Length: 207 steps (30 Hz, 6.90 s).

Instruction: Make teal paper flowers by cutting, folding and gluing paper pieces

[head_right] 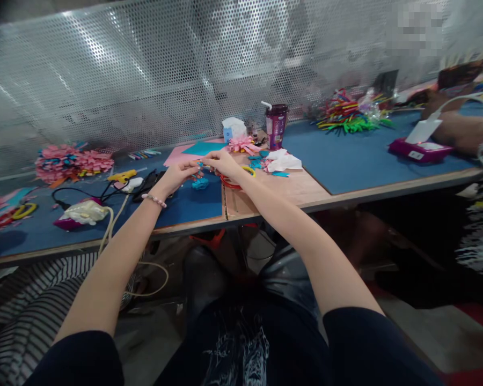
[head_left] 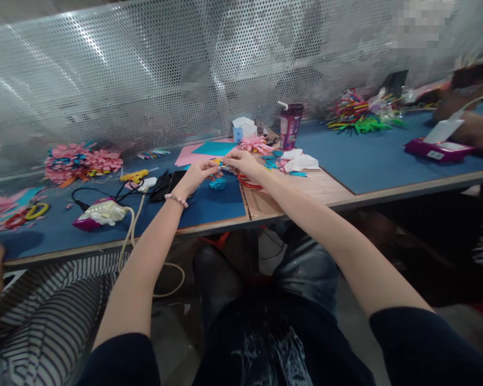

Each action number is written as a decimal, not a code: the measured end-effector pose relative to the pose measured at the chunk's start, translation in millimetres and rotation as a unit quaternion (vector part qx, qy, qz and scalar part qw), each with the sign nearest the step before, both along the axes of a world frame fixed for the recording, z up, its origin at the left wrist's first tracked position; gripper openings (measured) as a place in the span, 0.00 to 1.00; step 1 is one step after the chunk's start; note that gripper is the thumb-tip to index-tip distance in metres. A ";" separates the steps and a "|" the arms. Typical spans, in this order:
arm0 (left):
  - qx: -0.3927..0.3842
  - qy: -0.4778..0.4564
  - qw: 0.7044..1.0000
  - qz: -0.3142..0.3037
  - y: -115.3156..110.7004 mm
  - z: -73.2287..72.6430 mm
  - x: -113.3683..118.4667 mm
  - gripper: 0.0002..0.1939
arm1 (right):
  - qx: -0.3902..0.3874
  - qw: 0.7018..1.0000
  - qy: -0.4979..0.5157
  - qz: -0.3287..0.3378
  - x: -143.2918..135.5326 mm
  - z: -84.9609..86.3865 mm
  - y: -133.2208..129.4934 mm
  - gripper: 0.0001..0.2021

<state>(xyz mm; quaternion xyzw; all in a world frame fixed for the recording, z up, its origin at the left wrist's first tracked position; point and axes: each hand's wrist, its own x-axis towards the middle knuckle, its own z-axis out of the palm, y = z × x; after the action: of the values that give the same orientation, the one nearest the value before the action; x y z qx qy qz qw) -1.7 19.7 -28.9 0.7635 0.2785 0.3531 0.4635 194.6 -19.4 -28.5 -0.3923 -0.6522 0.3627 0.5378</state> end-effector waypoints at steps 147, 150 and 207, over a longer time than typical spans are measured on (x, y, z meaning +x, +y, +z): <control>0.121 0.054 0.991 0.011 -10.5 2.8 10.1 0.10 | 0.008 0.994 -0.087 0.060 3.4 -1.1 -4.2 0.09; 0.118 0.048 0.992 0.016 -9.2 2.2 9.3 0.11 | 0.005 0.995 -0.086 0.057 1.9 -1.2 -5.4 0.09; 0.186 0.151 0.949 0.207 17.1 -2.5 -10.8 0.21 | 0.084 0.983 -0.149 -0.068 4.8 -8.4 12.0 0.10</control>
<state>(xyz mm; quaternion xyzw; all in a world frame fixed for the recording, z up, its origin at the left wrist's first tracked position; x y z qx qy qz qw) -12.5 36.7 -31.4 0.8059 0.4265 0.3677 0.1825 199.4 -7.4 -36.9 -0.4389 -0.7251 0.2060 0.4889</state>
